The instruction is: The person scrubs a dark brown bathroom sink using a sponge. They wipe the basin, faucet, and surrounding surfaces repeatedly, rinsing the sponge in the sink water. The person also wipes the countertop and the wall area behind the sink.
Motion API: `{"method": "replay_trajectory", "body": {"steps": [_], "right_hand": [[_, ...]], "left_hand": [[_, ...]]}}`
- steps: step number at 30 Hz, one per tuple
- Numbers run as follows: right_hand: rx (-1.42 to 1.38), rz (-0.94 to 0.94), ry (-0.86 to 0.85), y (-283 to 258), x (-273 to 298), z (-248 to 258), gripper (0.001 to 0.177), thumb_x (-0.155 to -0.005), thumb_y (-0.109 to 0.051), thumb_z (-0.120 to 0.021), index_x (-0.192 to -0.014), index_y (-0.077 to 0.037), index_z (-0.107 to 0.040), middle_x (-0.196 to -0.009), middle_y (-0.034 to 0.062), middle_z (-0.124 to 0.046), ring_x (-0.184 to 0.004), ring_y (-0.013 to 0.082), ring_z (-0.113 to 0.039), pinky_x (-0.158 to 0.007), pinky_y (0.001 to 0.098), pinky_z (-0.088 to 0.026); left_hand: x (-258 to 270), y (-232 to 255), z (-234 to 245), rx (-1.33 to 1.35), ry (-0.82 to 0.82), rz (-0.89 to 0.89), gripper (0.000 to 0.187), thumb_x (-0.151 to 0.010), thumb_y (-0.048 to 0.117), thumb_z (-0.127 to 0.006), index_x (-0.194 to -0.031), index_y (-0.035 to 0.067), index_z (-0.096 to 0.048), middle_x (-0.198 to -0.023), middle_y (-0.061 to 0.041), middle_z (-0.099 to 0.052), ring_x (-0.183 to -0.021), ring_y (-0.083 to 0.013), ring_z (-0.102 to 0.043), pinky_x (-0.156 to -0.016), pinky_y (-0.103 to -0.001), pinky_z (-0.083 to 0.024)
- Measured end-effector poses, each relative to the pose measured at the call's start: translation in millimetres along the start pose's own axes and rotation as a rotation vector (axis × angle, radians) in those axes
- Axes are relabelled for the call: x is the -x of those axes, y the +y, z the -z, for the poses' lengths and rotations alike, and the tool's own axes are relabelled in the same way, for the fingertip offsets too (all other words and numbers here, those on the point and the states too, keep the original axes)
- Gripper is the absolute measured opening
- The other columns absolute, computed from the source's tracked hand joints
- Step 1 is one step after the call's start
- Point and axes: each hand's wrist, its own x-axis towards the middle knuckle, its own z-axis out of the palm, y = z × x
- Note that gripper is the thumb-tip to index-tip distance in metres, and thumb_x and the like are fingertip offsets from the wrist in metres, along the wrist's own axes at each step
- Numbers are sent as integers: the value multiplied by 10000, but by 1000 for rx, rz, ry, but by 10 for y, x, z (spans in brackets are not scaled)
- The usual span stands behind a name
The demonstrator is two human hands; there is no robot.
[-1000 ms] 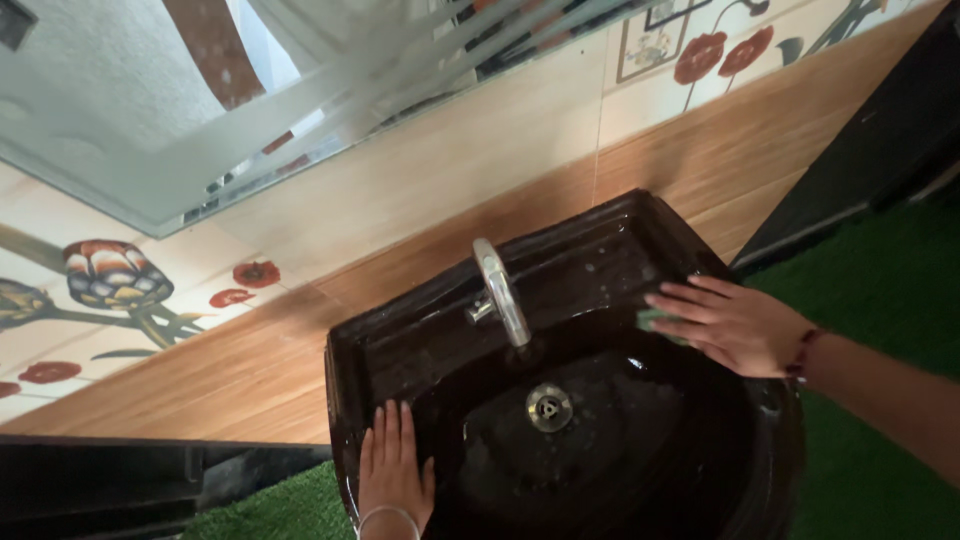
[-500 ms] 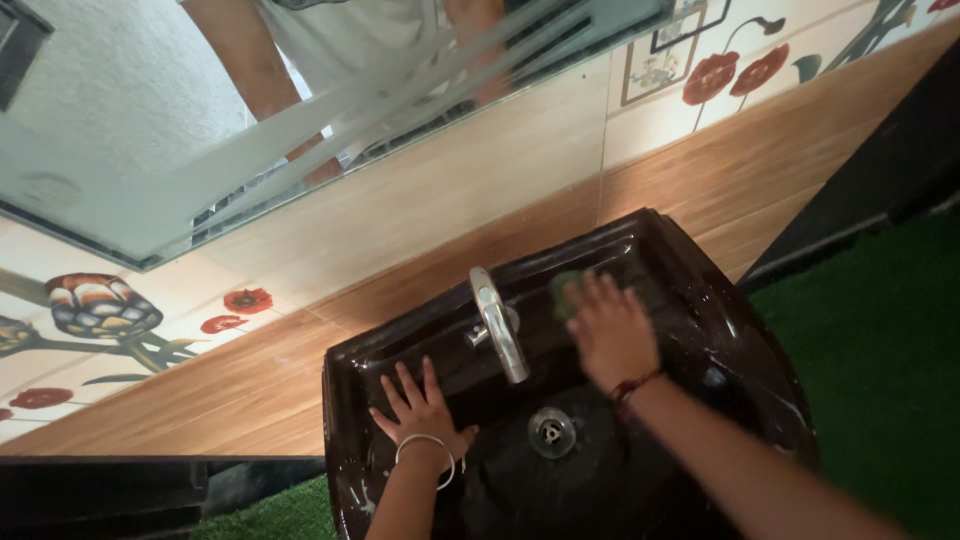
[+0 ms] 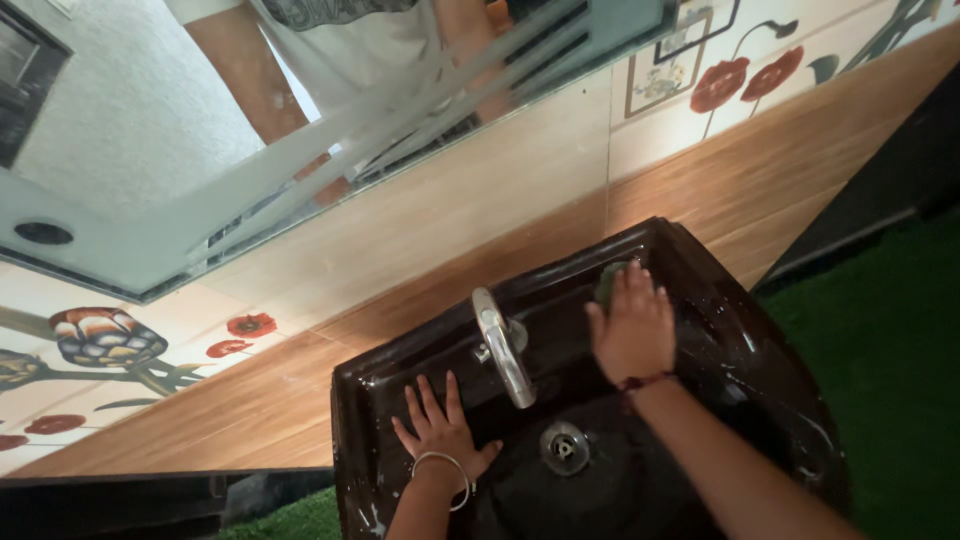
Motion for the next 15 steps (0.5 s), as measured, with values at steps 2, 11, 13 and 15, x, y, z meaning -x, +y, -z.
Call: {"method": "replay_trajectory", "body": {"steps": [2, 11, 13, 15], "right_hand": [[-39, -8, 12, -225, 39, -68, 708, -973, -447, -475, -1486, 39, -420, -1608, 214, -348, -1487, 336, -312, -1202, 503, -213], [-242, 362, -182, -639, 348, 117, 582, -970, -298, -501, -1497, -62, -433, -1603, 106, -387, -1495, 253, -315, -1220, 491, -222], [-163, 243, -228, -514, 251, 157, 604, -969, -316, -512, -1513, -68, -420, -1584, 102, -395, -1490, 242, -318, -1231, 490, -218], [3, 71, -242, -263, 140, 195, 611, -957, -356, -507, -1501, -92, -420, -1607, 83, -384, -1509, 244, -312, -1227, 444, -235]], "left_hand": [[-9, -1, -6, 5, -38, -1, 1301, -835, 709, -692, -1633, 219, 211, -1696, -227, 272, -1565, -445, 218, -1220, -691, 3], [-57, 9, -65, 34, 4, -30, 1291, -833, 712, -683, -1636, 199, 187, -1691, -233, 262, -1563, -444, 222, -1224, -674, 37], [-47, -7, -74, 46, 10, -33, 1292, -830, 710, -685, -1636, 201, 186, -1692, -229, 263, -1562, -440, 229, -1226, -669, 49], [-55, -4, -62, 68, -1, -39, 1291, -829, 705, -690, -1635, 204, 185, -1692, -225, 272, -1559, -437, 244, -1226, -661, 64]]}}
